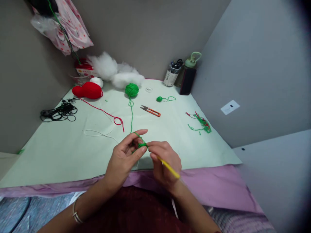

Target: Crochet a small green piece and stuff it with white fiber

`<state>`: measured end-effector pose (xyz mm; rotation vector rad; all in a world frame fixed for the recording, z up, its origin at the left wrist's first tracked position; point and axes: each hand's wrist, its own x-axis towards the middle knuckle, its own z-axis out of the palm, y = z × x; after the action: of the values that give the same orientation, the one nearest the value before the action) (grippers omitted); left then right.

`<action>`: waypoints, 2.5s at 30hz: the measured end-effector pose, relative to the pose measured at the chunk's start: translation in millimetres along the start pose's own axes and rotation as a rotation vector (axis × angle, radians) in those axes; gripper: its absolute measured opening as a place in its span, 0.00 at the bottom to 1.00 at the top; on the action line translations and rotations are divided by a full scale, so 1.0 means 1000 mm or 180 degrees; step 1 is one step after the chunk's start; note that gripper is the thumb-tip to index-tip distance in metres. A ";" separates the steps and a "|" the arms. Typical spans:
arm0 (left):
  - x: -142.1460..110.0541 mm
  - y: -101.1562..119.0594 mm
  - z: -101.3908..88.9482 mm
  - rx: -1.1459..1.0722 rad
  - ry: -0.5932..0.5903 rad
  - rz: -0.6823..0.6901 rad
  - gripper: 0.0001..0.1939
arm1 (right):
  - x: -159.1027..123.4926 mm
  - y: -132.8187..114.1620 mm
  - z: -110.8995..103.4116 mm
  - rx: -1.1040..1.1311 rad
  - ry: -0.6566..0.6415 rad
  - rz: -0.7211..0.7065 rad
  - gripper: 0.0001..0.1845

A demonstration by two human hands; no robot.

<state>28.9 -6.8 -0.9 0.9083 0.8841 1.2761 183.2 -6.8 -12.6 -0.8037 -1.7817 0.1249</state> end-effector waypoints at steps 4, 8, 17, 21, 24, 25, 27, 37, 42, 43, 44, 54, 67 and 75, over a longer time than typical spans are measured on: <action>0.000 0.005 0.006 -0.0750 -0.0026 -0.0624 0.22 | -0.005 0.002 0.002 -0.0513 0.0014 -0.0252 0.23; 0.008 0.015 0.002 -0.1200 -0.0226 -0.1143 0.17 | 0.001 0.002 0.001 0.0622 0.0440 0.0709 0.15; 0.004 0.008 0.006 -0.0334 -0.0152 -0.0396 0.17 | 0.011 0.002 0.005 0.1416 0.0433 0.1207 0.09; 0.004 0.006 0.006 -0.0529 0.0098 -0.0463 0.23 | 0.004 0.000 0.007 0.0658 0.0183 0.0661 0.15; 0.006 0.007 0.006 -0.1033 -0.0056 -0.0977 0.20 | 0.001 0.002 0.006 0.0137 0.0120 0.0175 0.20; 0.008 0.008 0.005 -0.1166 -0.0131 -0.1121 0.17 | 0.001 0.003 0.005 0.0177 0.0161 0.0221 0.20; 0.010 0.009 0.002 -0.1308 -0.0174 -0.1202 0.13 | 0.002 0.005 0.003 0.0549 0.0342 0.0689 0.15; 0.003 0.009 0.005 -0.0372 -0.0178 -0.0554 0.19 | 0.010 0.003 0.008 0.1565 0.0488 0.1542 0.08; 0.003 0.009 0.001 -0.0258 -0.0140 -0.0542 0.17 | 0.008 0.009 0.006 0.2141 0.0488 0.2006 0.10; 0.003 0.009 0.000 -0.0242 -0.0133 -0.0533 0.16 | 0.008 0.010 0.006 0.2241 0.0468 0.2093 0.11; 0.003 0.009 0.000 -0.0220 -0.0132 -0.0527 0.16 | 0.008 0.011 0.006 0.2306 0.0445 0.2150 0.12; 0.003 0.005 -0.012 0.0538 -0.0248 -0.0014 0.14 | 0.012 0.007 -0.006 0.1824 0.0021 0.1569 0.11; 0.009 0.011 -0.008 -0.1088 -0.0231 -0.1199 0.21 | -0.002 0.003 -0.002 0.0245 0.0216 0.0184 0.16; 0.006 0.014 0.002 -0.0739 -0.0375 -0.0712 0.15 | 0.009 0.003 0.005 0.2175 0.0428 0.1663 0.09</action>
<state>25.4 0.5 12.3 0.6737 0.7065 1.0941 178.8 2.8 -8.4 -0.7230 -1.2354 0.9454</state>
